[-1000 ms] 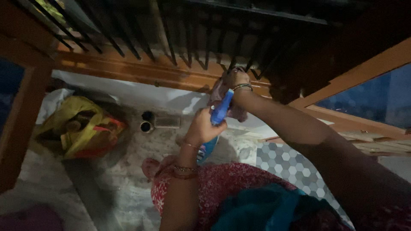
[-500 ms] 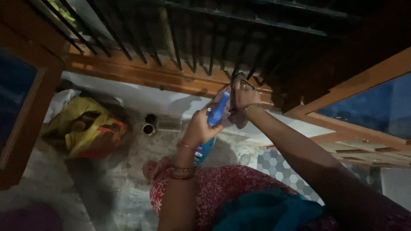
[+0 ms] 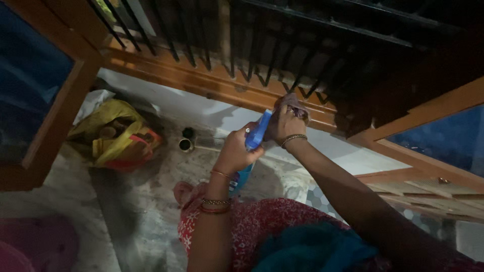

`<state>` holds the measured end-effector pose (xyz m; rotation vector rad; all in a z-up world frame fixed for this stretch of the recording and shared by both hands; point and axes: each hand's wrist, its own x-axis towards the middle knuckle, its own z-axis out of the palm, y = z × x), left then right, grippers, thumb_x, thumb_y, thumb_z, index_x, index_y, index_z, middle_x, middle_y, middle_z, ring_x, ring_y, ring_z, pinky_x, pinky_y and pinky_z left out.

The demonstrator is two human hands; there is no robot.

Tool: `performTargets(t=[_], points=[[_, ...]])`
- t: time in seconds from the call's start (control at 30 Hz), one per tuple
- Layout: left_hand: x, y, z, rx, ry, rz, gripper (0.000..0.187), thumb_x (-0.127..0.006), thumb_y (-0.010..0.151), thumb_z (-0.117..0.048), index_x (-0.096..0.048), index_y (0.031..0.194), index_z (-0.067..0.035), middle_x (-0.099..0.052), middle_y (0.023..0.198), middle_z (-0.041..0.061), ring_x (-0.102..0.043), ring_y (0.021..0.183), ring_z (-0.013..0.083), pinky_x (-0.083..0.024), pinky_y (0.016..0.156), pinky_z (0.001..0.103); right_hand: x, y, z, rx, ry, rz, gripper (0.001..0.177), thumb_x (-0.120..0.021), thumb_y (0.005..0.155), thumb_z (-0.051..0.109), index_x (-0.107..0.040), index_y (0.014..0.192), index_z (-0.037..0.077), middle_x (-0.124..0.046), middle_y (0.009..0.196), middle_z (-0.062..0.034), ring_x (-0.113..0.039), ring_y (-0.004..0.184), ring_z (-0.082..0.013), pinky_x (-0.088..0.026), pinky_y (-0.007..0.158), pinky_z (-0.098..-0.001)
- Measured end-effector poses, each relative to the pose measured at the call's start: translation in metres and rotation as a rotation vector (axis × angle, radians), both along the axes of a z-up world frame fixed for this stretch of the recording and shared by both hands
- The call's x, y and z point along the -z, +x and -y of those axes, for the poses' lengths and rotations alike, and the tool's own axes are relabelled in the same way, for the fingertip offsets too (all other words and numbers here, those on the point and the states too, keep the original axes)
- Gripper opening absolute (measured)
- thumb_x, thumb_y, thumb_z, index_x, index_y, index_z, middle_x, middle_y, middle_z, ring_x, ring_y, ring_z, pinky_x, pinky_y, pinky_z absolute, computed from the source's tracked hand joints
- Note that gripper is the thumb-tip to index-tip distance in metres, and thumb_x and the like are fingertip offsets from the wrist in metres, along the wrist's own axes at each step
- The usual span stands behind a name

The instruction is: The person cleans a set of metal window grills using a spray bottle and a cloth, wiping across the bars repeatedly.

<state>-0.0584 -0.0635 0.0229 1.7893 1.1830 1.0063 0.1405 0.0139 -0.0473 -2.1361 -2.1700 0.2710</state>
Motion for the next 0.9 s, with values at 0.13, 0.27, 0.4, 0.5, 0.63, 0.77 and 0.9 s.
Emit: performTargets(t=[0.13, 0.27, 0.4, 0.5, 0.63, 0.77, 0.9], points=[[0.0, -0.001, 0.0, 0.0, -0.03, -0.005, 0.052, -0.077, 0.074, -0.023, -0.066, 0.121, -0.004, -0.073, 0.083, 0.014, -0.072, 0.072, 0.0282, -0.056, 0.07, 0.039, -0.008, -0.009, -0.001, 0.018, -0.09, 0.067, 0.067, -0.068, 0.09, 0.037, -0.046, 0.136, -0.007, -0.064, 0.127, -0.029, -0.07, 0.111, -0.0404, -0.056, 0.093, -0.0477], [0.002, 0.005, -0.006, 0.027, 0.017, 0.026, 0.052, -0.076, 0.074, -0.023, -0.065, 0.121, -0.002, -0.072, 0.082, 0.015, -0.07, 0.069, 0.0286, -0.056, 0.068, 0.039, 0.028, -0.001, -0.008, -0.042, 0.013, 0.147, 0.071, -0.07, 0.086, 0.038, -0.046, 0.136, -0.006, -0.061, 0.128, -0.0305, -0.066, 0.113, -0.0417, -0.053, 0.094, -0.0498], [0.01, 0.011, -0.016, 0.037, 0.057, 0.027, 0.036, -0.079, 0.075, -0.024, -0.066, 0.097, 0.001, -0.069, 0.078, 0.016, -0.068, 0.068, 0.0294, -0.056, 0.069, 0.039, 0.08, 0.009, -0.032, -0.025, 0.062, 0.06, 0.072, -0.07, 0.087, 0.037, -0.046, 0.133, -0.013, -0.06, 0.128, -0.0341, -0.064, 0.117, -0.0443, -0.052, 0.097, -0.048], [0.016, 0.01, -0.022, 0.051, 0.002, 0.02, 0.029, -0.077, 0.074, -0.023, -0.064, 0.086, 0.0, -0.068, 0.074, 0.016, -0.066, 0.065, 0.0304, -0.054, 0.067, 0.041, 0.095, 0.014, -0.07, 0.045, 0.165, 0.018, 0.075, -0.07, 0.081, 0.037, -0.046, 0.141, 0.0, -0.058, 0.133, -0.0302, -0.058, 0.121, -0.0512, -0.05, 0.087, -0.0608], [0.023, 0.005, -0.021, 0.022, 0.093, 0.022, 0.03, -0.08, 0.075, -0.024, -0.065, 0.087, -0.002, -0.069, 0.08, 0.016, -0.068, 0.074, 0.0307, -0.055, 0.074, 0.041, 0.092, -0.002, -0.119, -0.022, 0.08, 0.139, 0.068, -0.069, 0.086, 0.031, -0.047, 0.141, -0.003, -0.062, 0.13, -0.0297, -0.063, 0.116, -0.0469, -0.052, 0.09, -0.0557], [0.019, -0.005, -0.013, -0.031, 0.114, -0.039, 0.036, -0.083, 0.071, -0.024, -0.068, 0.094, -0.002, -0.071, 0.087, 0.017, -0.068, 0.081, 0.0335, -0.054, 0.076, 0.043, 0.069, -0.02, -0.086, -0.121, 0.128, 0.171, 0.072, -0.074, 0.083, 0.029, -0.047, 0.14, -0.005, -0.063, 0.127, -0.0297, -0.064, 0.113, -0.0452, -0.053, 0.09, -0.0538], [0.01, -0.014, -0.015, 0.053, -0.084, 0.065, 0.04, -0.078, 0.074, -0.026, -0.07, 0.107, -0.005, -0.076, 0.094, 0.013, -0.074, 0.082, 0.0286, -0.058, 0.08, 0.039, 0.036, 0.005, -0.066, -0.083, -0.002, 0.157, 0.075, -0.078, 0.079, 0.028, -0.047, 0.138, -0.006, -0.064, 0.124, -0.0298, -0.065, 0.11, -0.0435, -0.054, 0.09, -0.052]])
